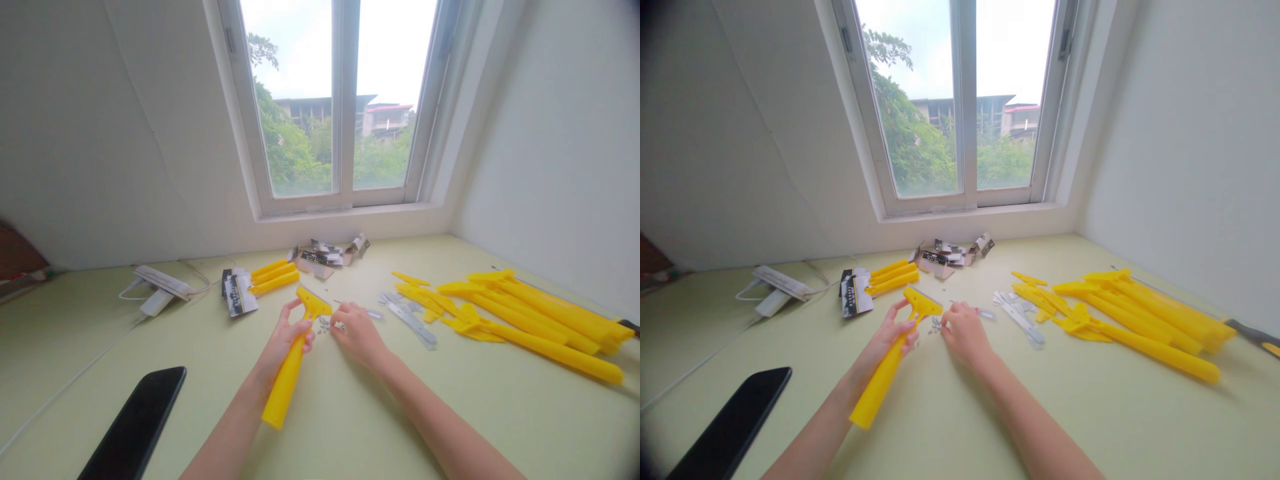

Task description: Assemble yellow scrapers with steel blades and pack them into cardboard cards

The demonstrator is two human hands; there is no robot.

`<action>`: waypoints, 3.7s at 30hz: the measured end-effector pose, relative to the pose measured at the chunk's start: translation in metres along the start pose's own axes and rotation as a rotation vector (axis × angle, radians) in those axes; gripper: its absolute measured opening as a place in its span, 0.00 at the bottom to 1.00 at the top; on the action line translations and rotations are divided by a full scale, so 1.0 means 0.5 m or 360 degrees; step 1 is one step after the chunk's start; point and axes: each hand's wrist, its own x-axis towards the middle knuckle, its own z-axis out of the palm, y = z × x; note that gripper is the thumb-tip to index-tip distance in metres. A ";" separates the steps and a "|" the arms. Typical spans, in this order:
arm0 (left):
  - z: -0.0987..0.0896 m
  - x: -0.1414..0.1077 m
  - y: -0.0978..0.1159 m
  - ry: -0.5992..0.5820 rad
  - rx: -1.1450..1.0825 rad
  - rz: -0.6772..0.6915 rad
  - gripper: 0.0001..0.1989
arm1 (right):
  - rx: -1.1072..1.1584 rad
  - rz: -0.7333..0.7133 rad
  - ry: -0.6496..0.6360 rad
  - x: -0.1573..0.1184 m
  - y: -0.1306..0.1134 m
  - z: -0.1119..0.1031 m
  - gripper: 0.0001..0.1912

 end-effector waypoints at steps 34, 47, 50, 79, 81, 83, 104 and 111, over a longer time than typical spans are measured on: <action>0.031 -0.019 -0.016 -0.0346 0.0038 -0.0217 0.27 | 0.1245 0.0332 0.0299 0.006 -0.019 -0.037 0.07; 0.028 -0.019 -0.017 -0.0371 0.0028 -0.0183 0.26 | 0.1033 0.0161 0.0317 0.002 -0.022 -0.043 0.06; 0.027 -0.016 -0.019 -0.0365 0.0051 -0.0191 0.26 | 0.0962 0.0121 0.0357 0.001 -0.026 -0.047 0.05; 0.016 -0.008 -0.007 0.0064 -0.0039 -0.0045 0.30 | -0.0219 0.0452 0.0105 -0.008 0.100 -0.071 0.07; 0.013 -0.006 -0.007 0.0062 -0.0048 -0.0058 0.31 | -0.0210 0.0452 0.0078 -0.006 0.106 -0.072 0.06; 0.009 -0.003 -0.009 0.0047 -0.0031 -0.0030 0.31 | -0.0208 0.0460 0.0098 -0.001 0.106 -0.077 0.07; -0.003 -0.002 -0.014 0.0038 0.0020 0.0129 0.28 | 0.0276 -0.0286 0.0432 -0.003 0.036 -0.097 0.09; -0.008 0.000 -0.019 0.0026 0.0027 0.0140 0.27 | 0.0312 -0.0297 0.0430 -0.003 0.037 -0.099 0.09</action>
